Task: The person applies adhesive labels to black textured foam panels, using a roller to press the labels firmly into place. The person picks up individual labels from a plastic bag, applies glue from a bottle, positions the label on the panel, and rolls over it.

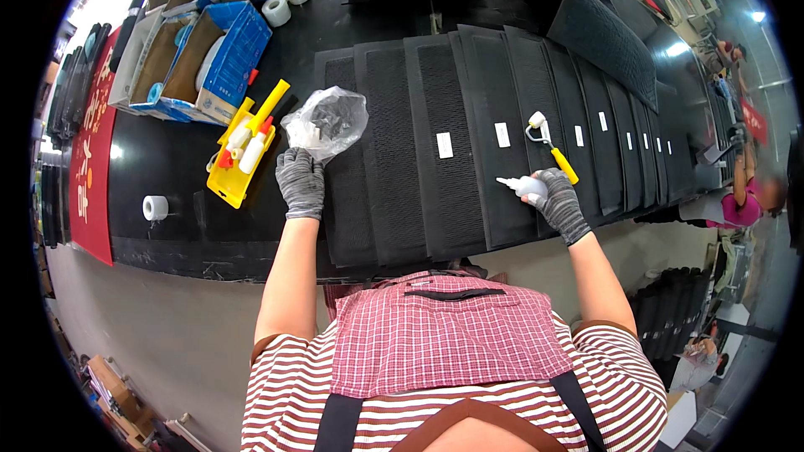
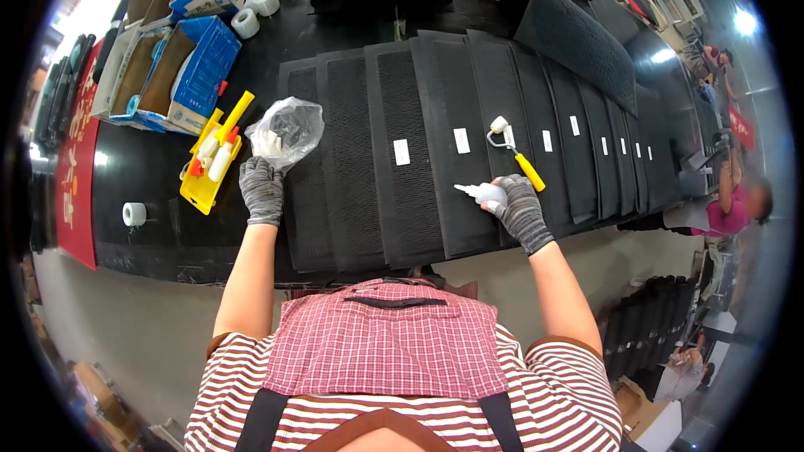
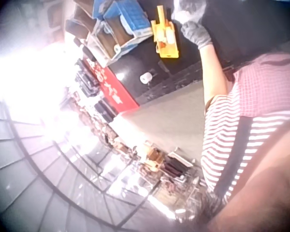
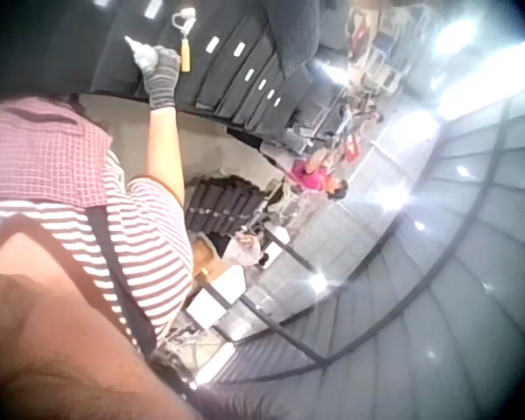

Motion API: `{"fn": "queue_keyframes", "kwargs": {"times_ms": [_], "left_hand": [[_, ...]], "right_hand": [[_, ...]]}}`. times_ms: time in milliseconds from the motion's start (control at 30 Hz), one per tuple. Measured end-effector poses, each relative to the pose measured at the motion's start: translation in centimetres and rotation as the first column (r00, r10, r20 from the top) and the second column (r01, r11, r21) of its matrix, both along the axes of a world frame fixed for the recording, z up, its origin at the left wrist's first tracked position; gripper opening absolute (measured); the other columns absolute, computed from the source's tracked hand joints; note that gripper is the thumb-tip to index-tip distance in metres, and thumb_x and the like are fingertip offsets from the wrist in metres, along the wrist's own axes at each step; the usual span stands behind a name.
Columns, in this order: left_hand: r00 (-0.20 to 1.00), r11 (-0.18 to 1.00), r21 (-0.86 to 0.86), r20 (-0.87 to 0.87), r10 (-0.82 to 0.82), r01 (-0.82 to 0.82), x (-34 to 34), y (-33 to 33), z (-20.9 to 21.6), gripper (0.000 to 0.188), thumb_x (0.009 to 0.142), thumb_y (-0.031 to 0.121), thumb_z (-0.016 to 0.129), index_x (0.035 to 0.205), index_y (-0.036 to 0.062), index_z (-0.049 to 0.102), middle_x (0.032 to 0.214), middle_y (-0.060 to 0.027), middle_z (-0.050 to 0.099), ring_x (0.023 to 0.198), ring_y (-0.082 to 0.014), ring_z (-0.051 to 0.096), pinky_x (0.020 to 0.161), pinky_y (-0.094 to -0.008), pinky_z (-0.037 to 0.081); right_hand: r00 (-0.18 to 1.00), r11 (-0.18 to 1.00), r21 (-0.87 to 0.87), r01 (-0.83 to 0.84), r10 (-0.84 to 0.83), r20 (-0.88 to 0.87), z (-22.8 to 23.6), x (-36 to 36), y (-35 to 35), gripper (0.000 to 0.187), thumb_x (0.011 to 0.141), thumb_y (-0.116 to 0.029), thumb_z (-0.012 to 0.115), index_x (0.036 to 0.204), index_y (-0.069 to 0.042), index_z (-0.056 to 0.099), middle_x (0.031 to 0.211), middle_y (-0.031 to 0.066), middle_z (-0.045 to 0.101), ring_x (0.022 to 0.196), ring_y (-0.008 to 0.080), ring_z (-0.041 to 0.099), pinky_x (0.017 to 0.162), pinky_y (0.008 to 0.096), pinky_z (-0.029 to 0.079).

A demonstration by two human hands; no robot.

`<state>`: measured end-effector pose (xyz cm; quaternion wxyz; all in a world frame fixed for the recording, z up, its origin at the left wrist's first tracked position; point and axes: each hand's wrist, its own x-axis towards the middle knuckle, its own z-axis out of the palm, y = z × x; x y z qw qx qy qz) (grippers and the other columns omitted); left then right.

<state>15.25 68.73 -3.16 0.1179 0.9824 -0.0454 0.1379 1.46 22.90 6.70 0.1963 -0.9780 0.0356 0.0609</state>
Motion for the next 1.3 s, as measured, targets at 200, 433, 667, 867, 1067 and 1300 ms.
{"fn": "queue_keyframes", "kwargs": {"times_ms": [200,433,667,867,1067,1300], "left_hand": [[0.994,0.987,-0.145,0.094,-0.050,0.063,-0.6,1.3,-4.3,0.023,0.084,0.024,0.065,0.092,0.0026,0.064,0.104,-0.0196,0.062,0.101,-0.0381,0.055,0.091,-0.0488,0.043],[0.996,0.983,-0.182,0.088,-0.023,0.039,-0.6,0.9,-4.2,0.025,0.084,0.022,0.063,0.099,0.0023,0.066,0.105,-0.0170,0.063,0.104,-0.0361,0.055,0.092,-0.0475,0.042],[0.999,0.980,-0.198,0.040,-0.009,0.016,-0.3,1.2,-4.4,0.026,0.081,0.022,0.064,0.096,0.0016,0.066,0.104,-0.0159,0.063,0.102,-0.0348,0.056,0.091,-0.0466,0.044],[1.000,0.979,-0.202,0.030,-0.008,0.014,-0.2,1.0,-4.2,0.025,0.079,0.022,0.065,0.092,0.0021,0.066,0.102,-0.0160,0.063,0.100,-0.0351,0.056,0.089,-0.0470,0.044],[0.999,0.974,-0.226,0.038,0.002,0.007,-0.2,1.0,-4.0,0.023,0.078,0.022,0.065,0.090,0.0025,0.066,0.101,-0.0164,0.063,0.099,-0.0357,0.056,0.088,-0.0472,0.044],[0.999,0.973,-0.229,0.033,-0.004,0.011,-0.2,1.0,-3.9,0.023,0.077,0.022,0.066,0.089,0.0025,0.066,0.100,-0.0163,0.063,0.099,-0.0357,0.056,0.088,-0.0471,0.044]], "right_hand": [[0.956,0.666,0.694,0.274,-0.270,-0.118,0.7,0.5,4.5,0.046,0.079,-0.017,0.080,0.115,-0.001,0.056,0.100,0.0103,0.063,0.081,0.0188,0.064,0.069,0.0307,0.054],[0.897,0.157,0.895,0.418,-0.226,-0.379,1.3,5.7,12.6,0.044,0.082,-0.028,0.079,0.113,-0.005,0.059,0.088,0.0079,0.064,0.065,0.0107,0.059,0.054,0.0211,0.045],[0.933,0.515,0.784,0.347,-0.276,-0.231,-1.4,9.1,17.1,0.041,0.079,-0.026,0.082,0.107,-0.004,0.062,0.088,0.0045,0.065,0.069,0.0069,0.057,0.060,0.0216,0.048],[0.972,0.744,0.630,0.221,-0.218,-0.083,-2.6,11.0,19.7,0.038,0.081,-0.028,0.080,0.103,-0.001,0.062,0.084,0.0092,0.069,0.072,0.0137,0.065,0.065,0.0279,0.054],[0.971,0.911,0.411,-0.037,-0.065,0.232,-3.2,11.9,20.1,0.030,0.082,-0.026,0.076,0.095,-0.001,0.063,0.081,0.0141,0.068,0.070,0.0218,0.068,0.063,0.0328,0.056],[0.978,0.942,0.328,-0.072,0.003,0.209,-3.2,12.7,20.1,0.026,0.080,-0.023,0.075,0.093,-0.003,0.064,0.080,0.0158,0.067,0.070,0.0281,0.068,0.063,0.0369,0.055]]}}
